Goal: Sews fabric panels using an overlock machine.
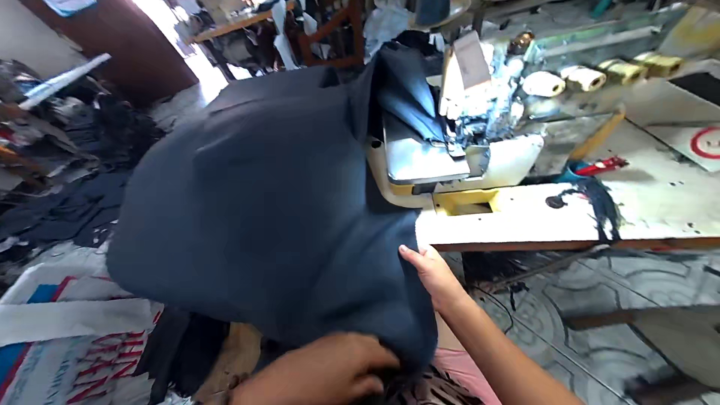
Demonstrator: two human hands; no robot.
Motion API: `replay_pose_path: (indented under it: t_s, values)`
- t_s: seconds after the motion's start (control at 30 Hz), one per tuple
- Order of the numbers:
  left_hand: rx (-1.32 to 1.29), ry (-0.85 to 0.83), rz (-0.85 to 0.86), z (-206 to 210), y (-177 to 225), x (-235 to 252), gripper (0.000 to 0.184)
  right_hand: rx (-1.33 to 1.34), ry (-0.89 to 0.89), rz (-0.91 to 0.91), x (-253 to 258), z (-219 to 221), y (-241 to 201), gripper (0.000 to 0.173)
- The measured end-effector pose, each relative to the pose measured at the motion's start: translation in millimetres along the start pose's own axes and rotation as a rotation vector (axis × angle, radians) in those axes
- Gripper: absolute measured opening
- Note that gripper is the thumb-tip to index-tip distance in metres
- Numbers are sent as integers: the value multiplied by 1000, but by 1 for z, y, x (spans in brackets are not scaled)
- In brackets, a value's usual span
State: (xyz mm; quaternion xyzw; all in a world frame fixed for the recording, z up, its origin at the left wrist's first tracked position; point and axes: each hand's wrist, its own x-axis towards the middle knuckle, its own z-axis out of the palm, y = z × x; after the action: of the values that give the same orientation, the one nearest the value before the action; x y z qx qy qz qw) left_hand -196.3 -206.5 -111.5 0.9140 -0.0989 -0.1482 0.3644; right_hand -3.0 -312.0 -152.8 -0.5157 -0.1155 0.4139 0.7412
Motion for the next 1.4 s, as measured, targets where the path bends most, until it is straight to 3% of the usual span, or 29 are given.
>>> replay_pose_path:
  t_s: [0.13,0.2,0.3,0.47,0.6,0.73,0.9,1.07,1.2,1.3,1.4]
  values:
    - [462,549,60,-49,-37,72,30,-231,-132,-296,-11,-22,27,39]
    - [418,623,134,-75,-59,111,36,-234,-116,-299,-17,-28,35,43]
    - [250,486,188,-91,-74,152,51,-223,-63,-282,-25,-44,44,44]
    - [251,474,248,-82,-89,175,27,-252,-56,-263,-32,-73,52,42]
    - [67,553,282,-81,-85,169,13,-226,-133,-256,-17,-72,33,35]
    - [-92,532,280,-84,-84,165,9,-246,-123,-254,4,-60,9,17]
    - [-142,477,294,-85,-82,159,7,-207,-226,-180,11,-58,-2,21]
    - [2,471,399,-76,-68,153,13,-298,-187,-271,8,-47,0,16]
    - [405,239,241,-94,-61,134,57,-515,-115,-495,-19,-51,-4,22]
    - [557,193,196,-117,-67,115,43,-557,-73,-734,-50,-78,-20,20]
    - [704,217,121,-137,-63,90,17,-419,82,-779,-90,-108,-50,22]
